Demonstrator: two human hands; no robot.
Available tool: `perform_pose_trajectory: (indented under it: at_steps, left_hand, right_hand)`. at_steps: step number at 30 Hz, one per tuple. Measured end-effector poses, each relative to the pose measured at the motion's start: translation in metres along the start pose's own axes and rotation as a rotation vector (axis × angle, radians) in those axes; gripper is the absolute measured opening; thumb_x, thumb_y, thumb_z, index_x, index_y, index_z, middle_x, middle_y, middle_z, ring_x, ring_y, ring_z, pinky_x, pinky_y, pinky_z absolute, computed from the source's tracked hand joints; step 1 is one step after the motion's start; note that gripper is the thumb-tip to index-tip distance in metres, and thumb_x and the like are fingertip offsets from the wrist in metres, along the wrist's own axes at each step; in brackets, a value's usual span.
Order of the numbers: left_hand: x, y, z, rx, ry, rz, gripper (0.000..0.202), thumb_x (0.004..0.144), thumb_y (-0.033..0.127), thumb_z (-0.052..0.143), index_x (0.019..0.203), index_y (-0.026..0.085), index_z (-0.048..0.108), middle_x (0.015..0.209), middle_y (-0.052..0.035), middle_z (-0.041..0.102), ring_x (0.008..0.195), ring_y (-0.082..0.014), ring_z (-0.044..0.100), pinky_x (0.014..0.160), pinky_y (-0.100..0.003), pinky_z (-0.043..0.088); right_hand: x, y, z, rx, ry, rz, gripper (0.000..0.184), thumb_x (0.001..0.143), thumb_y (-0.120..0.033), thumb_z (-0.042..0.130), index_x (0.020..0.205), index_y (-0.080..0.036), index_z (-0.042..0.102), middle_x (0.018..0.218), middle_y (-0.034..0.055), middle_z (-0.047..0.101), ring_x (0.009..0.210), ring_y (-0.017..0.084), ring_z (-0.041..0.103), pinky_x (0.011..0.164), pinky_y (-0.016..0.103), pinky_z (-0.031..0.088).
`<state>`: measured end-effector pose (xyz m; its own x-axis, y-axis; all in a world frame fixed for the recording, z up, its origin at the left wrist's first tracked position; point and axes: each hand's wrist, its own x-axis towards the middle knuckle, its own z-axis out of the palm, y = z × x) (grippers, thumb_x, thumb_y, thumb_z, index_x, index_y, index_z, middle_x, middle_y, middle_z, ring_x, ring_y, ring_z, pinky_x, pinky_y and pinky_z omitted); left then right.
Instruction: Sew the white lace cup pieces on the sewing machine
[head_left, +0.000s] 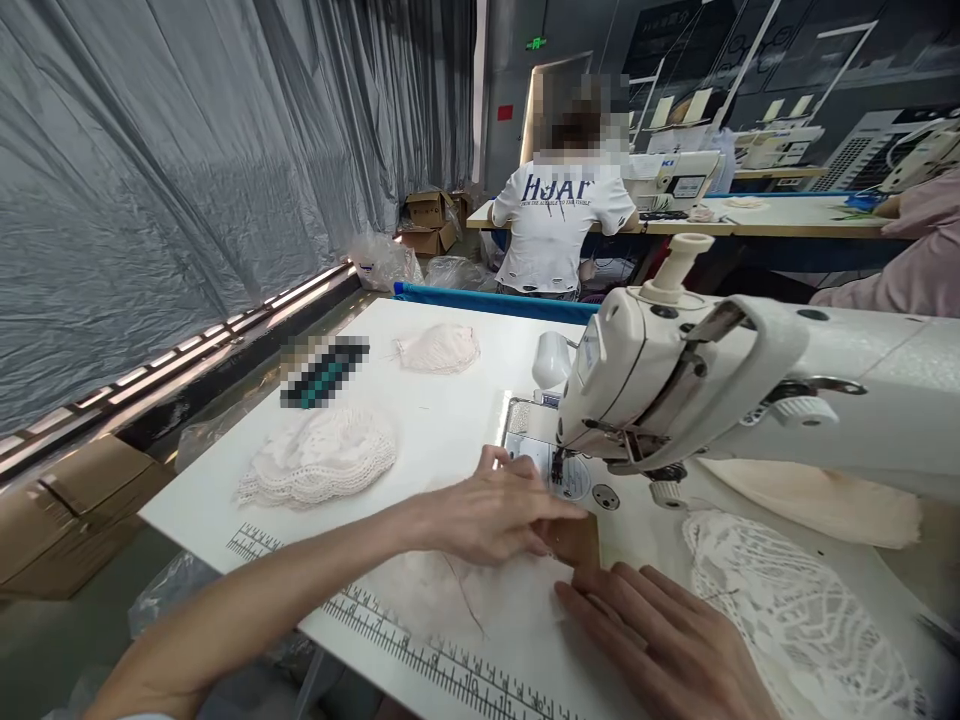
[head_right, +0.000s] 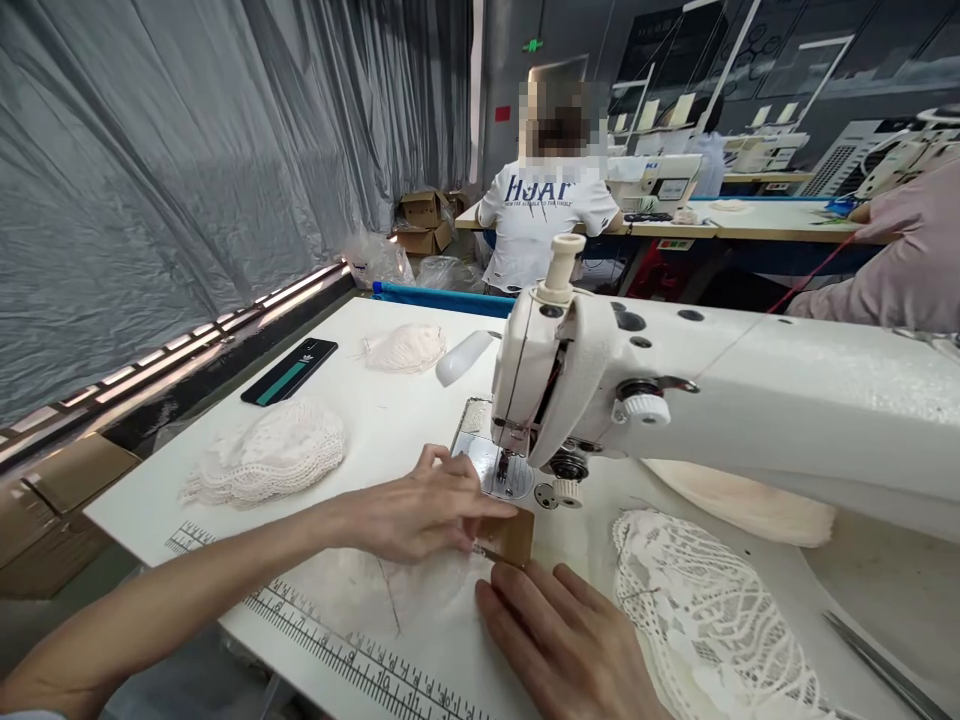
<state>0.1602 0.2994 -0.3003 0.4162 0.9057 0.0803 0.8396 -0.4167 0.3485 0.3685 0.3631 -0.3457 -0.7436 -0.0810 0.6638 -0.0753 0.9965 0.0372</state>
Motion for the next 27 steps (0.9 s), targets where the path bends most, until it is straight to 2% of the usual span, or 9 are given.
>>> perform_pose_trajectory:
  at_steps: [2,4,8,10,13,17,22,27]
  left_hand:
    - [-0.004,-0.012,0.004,-0.037,0.024,-0.087,0.035,0.089,0.025,0.056,0.123,0.025,0.052,0.082,0.0010,0.065,0.098,-0.0201,0.051,0.088,-0.037,0.032]
    - [-0.009,-0.018,0.005,-0.081,0.051,-0.148,0.029,0.088,0.028,0.057,0.117,0.024,0.058,0.082,0.0005,0.063,0.092,-0.0188,0.052,0.088,-0.036,0.031]
    - [-0.009,-0.017,0.004,-0.191,0.088,-0.214,0.029,0.090,0.029,0.055,0.117,0.020,0.058,0.085,0.0003,0.062,0.084,-0.0143,0.054,0.086,-0.032,0.032]
    - [-0.007,-0.015,0.005,-0.173,0.105,-0.235,0.028,0.090,0.028,0.054,0.116,0.019,0.059,0.084,0.0007,0.061,0.078,-0.0129,0.054,0.084,-0.031,0.032]
    - [-0.004,-0.013,0.009,-0.113,0.117,-0.228,0.026,0.091,0.027,0.052,0.114,0.019,0.060,0.084,0.0005,0.061,0.078,-0.0129,0.054,0.081,-0.030,0.033]
    - [-0.003,-0.015,0.014,-0.059,0.130,-0.205,0.025,0.091,0.026,0.053,0.114,0.020,0.059,0.088,0.0003,0.063,0.081,-0.0134,0.054,0.081,-0.030,0.032]
    - [-0.003,-0.015,0.015,-0.031,0.146,-0.189,0.024,0.089,0.025,0.055,0.112,0.019,0.061,0.087,-0.0005,0.064,0.080,-0.0139,0.055,0.080,-0.031,0.032]
    - [-0.001,-0.019,0.018,0.012,0.178,-0.163,0.022,0.089,0.024,0.056,0.109,0.019,0.061,0.088,-0.0011,0.064,0.081,-0.0143,0.055,0.080,-0.032,0.033]
  right_hand:
    - [0.002,0.000,0.001,0.022,-0.023,-0.006,0.030,0.090,-0.004,0.033,0.097,-0.013,0.060,0.084,0.0091,0.067,0.069,0.015,0.059,0.056,0.026,0.043]
    - [0.002,0.001,0.002,0.045,-0.034,0.010,0.029,0.090,-0.006,0.033,0.094,-0.014,0.060,0.085,0.0089,0.067,0.069,0.015,0.059,0.055,0.027,0.042]
    - [0.001,0.001,0.005,0.101,-0.041,0.065,0.030,0.092,-0.006,0.033,0.091,-0.016,0.061,0.087,0.0079,0.067,0.069,0.015,0.059,0.056,0.027,0.042]
    - [-0.002,0.002,0.008,0.121,-0.065,0.101,0.030,0.093,-0.008,0.033,0.091,-0.016,0.061,0.089,0.0078,0.068,0.067,0.015,0.058,0.056,0.027,0.042]
    - [-0.006,0.003,0.012,0.121,-0.086,0.134,0.031,0.095,-0.012,0.032,0.090,-0.017,0.062,0.092,0.0077,0.068,0.065,0.014,0.058,0.055,0.027,0.043]
    - [-0.012,0.007,0.013,0.112,-0.092,0.112,0.031,0.095,-0.014,0.033,0.093,-0.018,0.063,0.099,0.0089,0.069,0.079,0.017,0.062,0.059,0.028,0.046]
    - [-0.015,0.011,0.006,0.049,-0.224,0.029,0.028,0.094,-0.018,0.037,0.101,-0.019,0.065,0.111,0.0110,0.067,0.091,0.020,0.063,0.060,0.029,0.050]
    - [-0.013,0.007,0.004,-0.018,-0.252,0.035,0.036,0.095,-0.019,0.030,0.101,-0.020,0.066,0.115,0.0096,0.066,0.094,0.021,0.062,0.064,0.032,0.050]
